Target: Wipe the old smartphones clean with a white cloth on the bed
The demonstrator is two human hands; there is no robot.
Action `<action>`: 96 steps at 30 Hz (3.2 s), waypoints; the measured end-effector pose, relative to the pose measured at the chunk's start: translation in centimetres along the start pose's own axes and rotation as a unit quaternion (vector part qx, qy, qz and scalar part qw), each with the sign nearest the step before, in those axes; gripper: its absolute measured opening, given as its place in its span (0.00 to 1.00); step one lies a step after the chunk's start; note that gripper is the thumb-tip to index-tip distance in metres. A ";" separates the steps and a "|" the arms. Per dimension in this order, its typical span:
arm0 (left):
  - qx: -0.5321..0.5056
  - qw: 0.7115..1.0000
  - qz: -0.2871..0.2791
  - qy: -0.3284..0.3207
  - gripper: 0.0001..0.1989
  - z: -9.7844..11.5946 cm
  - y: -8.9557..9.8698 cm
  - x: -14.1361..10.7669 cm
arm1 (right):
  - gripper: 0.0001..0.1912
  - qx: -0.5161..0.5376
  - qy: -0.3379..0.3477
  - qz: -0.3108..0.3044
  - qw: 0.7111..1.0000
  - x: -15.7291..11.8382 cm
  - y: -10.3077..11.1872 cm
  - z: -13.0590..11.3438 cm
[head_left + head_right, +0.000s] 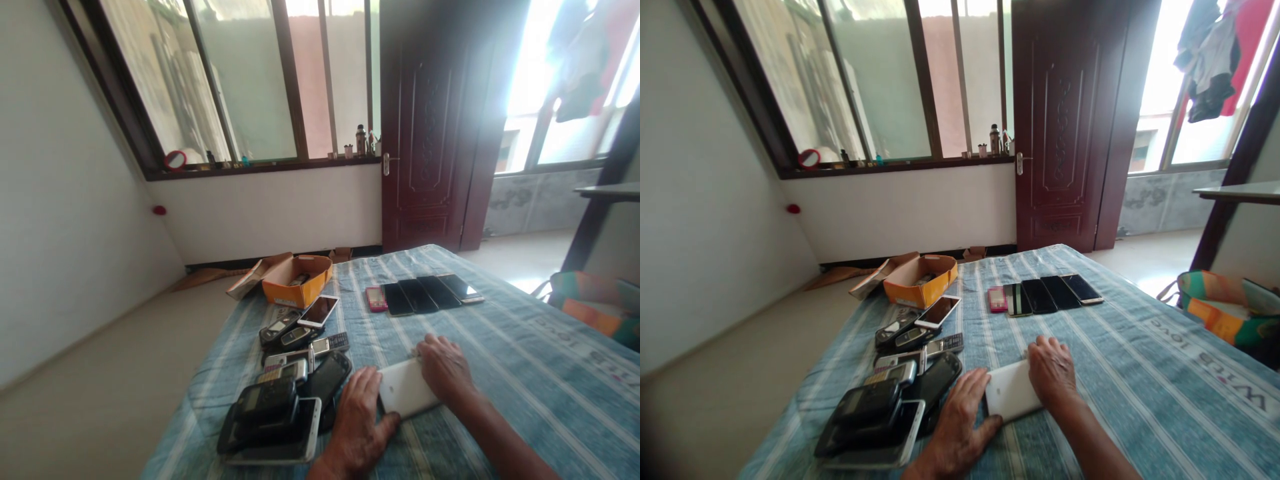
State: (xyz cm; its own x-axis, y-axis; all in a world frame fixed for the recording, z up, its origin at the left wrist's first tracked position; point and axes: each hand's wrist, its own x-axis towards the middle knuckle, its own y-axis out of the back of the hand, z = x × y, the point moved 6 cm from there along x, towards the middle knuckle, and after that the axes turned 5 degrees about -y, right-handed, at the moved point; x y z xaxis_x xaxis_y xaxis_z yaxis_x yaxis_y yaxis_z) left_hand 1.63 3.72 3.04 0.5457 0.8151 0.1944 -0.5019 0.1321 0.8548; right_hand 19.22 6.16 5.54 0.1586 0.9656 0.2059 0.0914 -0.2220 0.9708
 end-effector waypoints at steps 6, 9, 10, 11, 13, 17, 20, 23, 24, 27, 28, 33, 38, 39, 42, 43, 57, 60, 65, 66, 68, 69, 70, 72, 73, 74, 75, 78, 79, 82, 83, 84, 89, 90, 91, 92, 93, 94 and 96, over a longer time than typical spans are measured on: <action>0.000 1.000 -0.018 0.012 0.31 0.3 0.2 0.2 | 0.14 0.017 0.023 -0.018 0.999 0.4 -0.8 -0.2; 0.001 1.000 -0.019 0.013 0.32 0.1 0.1 0.2 | 0.13 0.046 0.077 -0.014 0.996 0.0 -1.0 -1.9; -0.001 1.000 -0.018 0.011 0.32 0.0 0.0 0.2 | 0.13 0.055 0.095 -0.016 0.994 -0.2 -1.2 -2.6; -0.004 1.000 -0.016 0.008 0.32 -0.1 0.0 0.2 | 0.13 0.063 0.112 -0.019 0.992 -0.4 -1.3 -3.3; -0.011 1.000 -0.008 -0.001 0.32 -0.1 -0.1 0.2 | 0.12 0.076 0.137 -0.027 0.987 -0.7 -1.7 -4.4; -0.024 1.000 0.014 -0.013 0.32 -0.1 0.0 0.2 | 0.10 0.107 0.168 -0.031 0.979 -0.9 -1.9 -5.6; -0.031 0.999 0.026 -0.018 0.32 -0.1 0.0 0.2 | 0.10 0.118 0.168 -0.033 0.978 -0.9 -1.9 -5.6; -0.036 0.999 0.028 -0.016 0.32 -0.2 0.0 0.2 | 0.10 0.112 0.155 -0.041 0.981 -0.8 -2.1 -5.4; -0.039 0.999 0.029 -0.015 0.32 -0.2 0.0 0.2 | 0.10 0.107 0.151 -0.045 0.982 -0.7 -2.1 -5.5; -0.055 0.998 0.037 -0.020 0.32 0.0 0.3 0.2 | 0.10 0.094 0.145 -0.053 0.984 -0.5 -2.1 -6.0; -0.061 0.997 0.041 -0.024 0.32 0.1 0.4 0.2 | 0.10 0.092 0.146 -0.055 0.983 -0.4 -2.1 -6.3; -0.077 0.995 0.048 -0.032 0.33 0.5 0.7 0.0 | 0.11 0.107 0.145 -0.074 0.981 -0.1 -1.6 -7.7; -0.075 0.995 0.061 -0.024 0.37 0.1 0.6 0.0 | 0.10 0.137 0.153 -0.079 0.976 0.2 -1.5 -8.1; -0.075 0.995 0.062 -0.026 0.37 0.1 0.6 0.0 | 0.10 0.140 0.158 -0.079 0.974 0.2 -1.5 -8.1; -0.080 0.994 0.063 -0.036 0.37 0.1 0.6 0.0 | 0.11 0.140 0.172 -0.085 0.972 0.2 -1.5 -8.1; -0.082 0.994 0.063 -0.037 0.36 0.1 0.6 0.0 | 0.11 0.135 0.174 -0.087 0.972 0.2 -1.5 -8.1; -0.078 0.992 0.074 -0.065 0.31 0.9 1.1 0.0 | 0.11 0.078 0.182 -0.073 0.977 -0.4 -0.9 -8.2; -0.072 0.992 0.077 -0.067 0.30 0.8 1.0 -0.1 | 0.11 0.079 0.181 -0.062 0.978 -0.4 -0.8 -8.2; -0.079 0.991 0.084 -0.067 0.28 0.6 0.7 -0.1 | 0.09 0.081 0.178 -0.050 0.979 -0.5 -1.0 -8.0; -0.082 0.991 0.086 -0.061 0.28 0.5 0.7 -0.1 | 0.09 0.084 0.177 -0.050 0.979 -0.5 -1.0 -7.9; -0.089 0.991 0.089 -0.044 0.29 0.5 0.7 -0.1 | 0.08 0.089 0.175 -0.054 0.979 -0.4 -1.0 -7.8; -0.093 0.991 0.090 -0.033 0.29 0.4 0.7 -0.1 | 0.09 0.091 0.174 -0.057 0.979 -0.4 -1.1 -7.7; -0.096 0.991 0.091 -0.023 0.29 0.4 0.7 -0.1 | 0.09 0.093 0.173 -0.060 0.979 -0.4 -1.1 -7.7; -0.100 0.991 0.089 -0.008 0.30 0.3 0.7 -0.1 | 0.11 0.094 0.169 -0.065 0.979 -0.3 -1.1 -7.6; -0.101 0.991 0.087 -0.005 0.31 0.2 0.6 -0.1 | 0.11 0.093 0.167 -0.067 0.979 -0.3 -1.1 -7.6; -0.100 0.992 0.083 -0.006 0.32 0.2 0.5 -0.1 | 0.12 0.092 0.164 -0.068 0.980 -0.3 -1.1 -7.6; -0.097 0.992 0.078 -0.011 0.33 0.1 0.4 -0.1 | 0.11 0.089 0.162 -0.069 0.980 -0.3 -1.1 -7.6; -0.086 0.994 0.065 -0.030 0.36 0.1 0.2 0.0 | 0.11 0.081 0.156 -0.074 0.982 -0.3 -1.1 -7.6; -0.083 0.994 0.063 -0.035 0.36 0.1 0.2 0.0 | 0.11 0.079 0.155 -0.075 0.982 -0.3 -1.1 -7.5; -0.076 0.993 0.069 -0.050 0.35 0.3 0.4 0.0 | 0.12 0.073 0.152 -0.076 0.983 -0.3 -1.0 -7.5; -0.074 0.993 0.072 -0.055 0.34 0.5 0.6 -0.1 | 0.12 0.071 0.151 -0.076 0.983 -0.3 -1.0 -7.5; -0.073 0.993 0.075 -0.059 0.34 0.6 0.7 -0.1 | 0.12 0.068 0.151 -0.076 0.983 -0.3 -1.0 -7.5; -0.070 0.993 0.075 -0.058 0.31 1.1 1.1 0.0 | 0.12 0.059 0.159 -0.077 0.983 -0.3 -1.0 -7.5; -0.068 0.993 0.076 -0.056 0.30 1.1 1.1 0.0 | 0.12 0.057 0.160 -0.076 0.982 -0.3 -1.0 -7.5; -0.066 0.993 0.078 -0.053 0.30 1.1 1.2 0.0 | 0.12 0.055 0.161 -0.075 0.982 -0.3 -0.9 -7.5; -0.064 0.993 0.080 -0.050 0.30 1.0 1.2 0.0 | 0.12 0.053 0.162 -0.074 0.983 -0.3 -0.9 -7.5; -0.062 0.994 0.082 -0.047 0.30 1.0 1.2 0.0 | 0.12 0.052 0.163 -0.073 0.983 -0.3 -0.9 -7.6; -0.062 0.994 0.083 -0.045 0.30 0.9 1.1 -0.1 | 0.12 0.051 0.163 -0.072 0.983 -0.3 -0.8 -7.6; -0.061 0.994 0.083 -0.045 0.29 0.9 1.0 -0.1 | 0.12 0.050 0.164 -0.071 0.983 -0.3 -0.8 -7.5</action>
State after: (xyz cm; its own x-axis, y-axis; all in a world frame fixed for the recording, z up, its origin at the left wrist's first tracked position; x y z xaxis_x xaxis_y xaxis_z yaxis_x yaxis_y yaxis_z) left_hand 1.64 3.27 4.31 0.5037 0.7787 0.3739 -0.6640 0.0721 0.7443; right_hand 11.68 7.08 5.61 -0.1860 0.9758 0.1147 0.1882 -0.0792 0.9789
